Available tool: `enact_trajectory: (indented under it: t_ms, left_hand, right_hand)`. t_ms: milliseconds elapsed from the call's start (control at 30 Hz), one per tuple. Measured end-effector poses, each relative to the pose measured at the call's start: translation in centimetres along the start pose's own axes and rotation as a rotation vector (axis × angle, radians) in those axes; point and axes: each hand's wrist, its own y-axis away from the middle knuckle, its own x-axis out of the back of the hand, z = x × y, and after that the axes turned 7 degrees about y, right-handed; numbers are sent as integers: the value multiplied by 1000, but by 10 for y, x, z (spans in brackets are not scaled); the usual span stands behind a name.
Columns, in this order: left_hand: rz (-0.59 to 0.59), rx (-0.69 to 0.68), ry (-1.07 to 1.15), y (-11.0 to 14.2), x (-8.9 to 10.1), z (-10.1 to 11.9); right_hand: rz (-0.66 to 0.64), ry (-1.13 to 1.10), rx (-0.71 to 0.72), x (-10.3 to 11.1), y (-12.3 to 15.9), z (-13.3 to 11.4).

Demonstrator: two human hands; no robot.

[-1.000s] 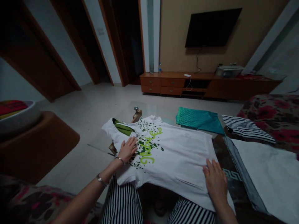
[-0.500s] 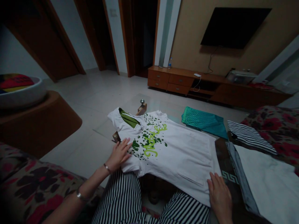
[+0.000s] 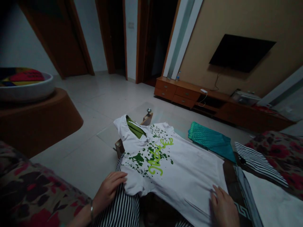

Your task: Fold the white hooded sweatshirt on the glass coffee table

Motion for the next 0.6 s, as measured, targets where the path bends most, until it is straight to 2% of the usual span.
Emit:
enact_trajectory:
  t_ms: [67,167,267,367,467,533,600]
  left_hand:
    - [27,25,-80,-36,5,-16]
    - [51,83,-248,-112,10,-51]
    - [48,190,-389,-179,8,-91]
    - [-7,304,-420,-209,1,-130]
    - [-41,334,-410,-208,-10,-160]
    - [-19,323,-420,-202,-17,-172]
    - [3,320,-428,-197,-23,-178]
  right_hand:
    - [3,-135,64,12,-53,-55]
    - [-50,-383,216,19,-136,-168]
    - [-133,-502,398,9,-202,-282]
    - [-142,-424,379,-14,-240,-368]
    - [-140,-419,259,-41,-256,-416]
    - [-131,-576,136,-56,-261,-430]
    - [-123,-738,21,-65,-264,-432]
